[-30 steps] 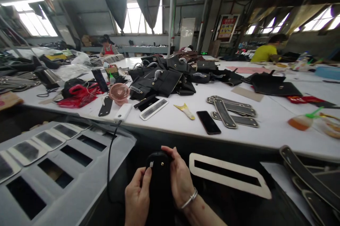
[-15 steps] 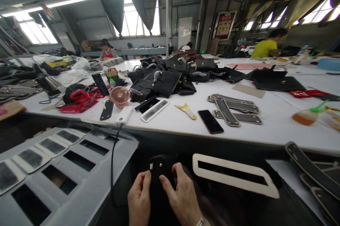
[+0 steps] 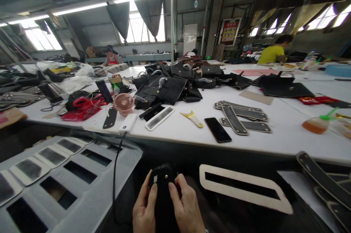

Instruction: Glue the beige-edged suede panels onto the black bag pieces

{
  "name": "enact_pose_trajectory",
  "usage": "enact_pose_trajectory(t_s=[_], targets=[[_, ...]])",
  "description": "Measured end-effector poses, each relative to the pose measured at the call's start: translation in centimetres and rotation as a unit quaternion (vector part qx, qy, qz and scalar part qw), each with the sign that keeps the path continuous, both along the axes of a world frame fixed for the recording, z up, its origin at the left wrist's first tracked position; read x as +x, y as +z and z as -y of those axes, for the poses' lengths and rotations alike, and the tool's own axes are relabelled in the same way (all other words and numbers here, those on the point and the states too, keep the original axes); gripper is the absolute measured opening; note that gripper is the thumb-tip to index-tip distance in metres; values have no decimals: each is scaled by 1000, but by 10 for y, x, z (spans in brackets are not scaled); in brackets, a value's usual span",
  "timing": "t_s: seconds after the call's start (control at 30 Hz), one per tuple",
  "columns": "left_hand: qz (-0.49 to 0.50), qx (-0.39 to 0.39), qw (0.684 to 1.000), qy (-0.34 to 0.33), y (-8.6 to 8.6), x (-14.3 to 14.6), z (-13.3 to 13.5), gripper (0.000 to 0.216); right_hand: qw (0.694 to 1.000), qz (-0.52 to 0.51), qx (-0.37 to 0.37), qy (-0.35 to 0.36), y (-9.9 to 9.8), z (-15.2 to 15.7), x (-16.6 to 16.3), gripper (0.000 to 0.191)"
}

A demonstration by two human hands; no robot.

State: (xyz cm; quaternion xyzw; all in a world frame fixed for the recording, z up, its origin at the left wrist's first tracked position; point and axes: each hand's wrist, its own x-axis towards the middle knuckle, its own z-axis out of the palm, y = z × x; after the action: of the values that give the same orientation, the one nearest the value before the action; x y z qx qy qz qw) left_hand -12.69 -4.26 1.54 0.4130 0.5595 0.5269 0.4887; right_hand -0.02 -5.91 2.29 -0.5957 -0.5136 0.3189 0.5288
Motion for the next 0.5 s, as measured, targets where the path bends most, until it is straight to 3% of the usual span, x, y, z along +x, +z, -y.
enact_pose_trajectory(t_s=[0.1, 0.27, 0.5], targets=[[16, -15, 1000, -20, -4, -1, -1, 57, 1000, -28, 8, -6, -1, 1, 0, 34], [33, -6, 999, 16, -2, 7, 3, 60, 992, -126, -10, -18, 7, 1, 5, 34], [-14, 13, 1000, 19, 8, 12, 6, 56, 992, -112, -43, 38, 17, -11, 19, 30]])
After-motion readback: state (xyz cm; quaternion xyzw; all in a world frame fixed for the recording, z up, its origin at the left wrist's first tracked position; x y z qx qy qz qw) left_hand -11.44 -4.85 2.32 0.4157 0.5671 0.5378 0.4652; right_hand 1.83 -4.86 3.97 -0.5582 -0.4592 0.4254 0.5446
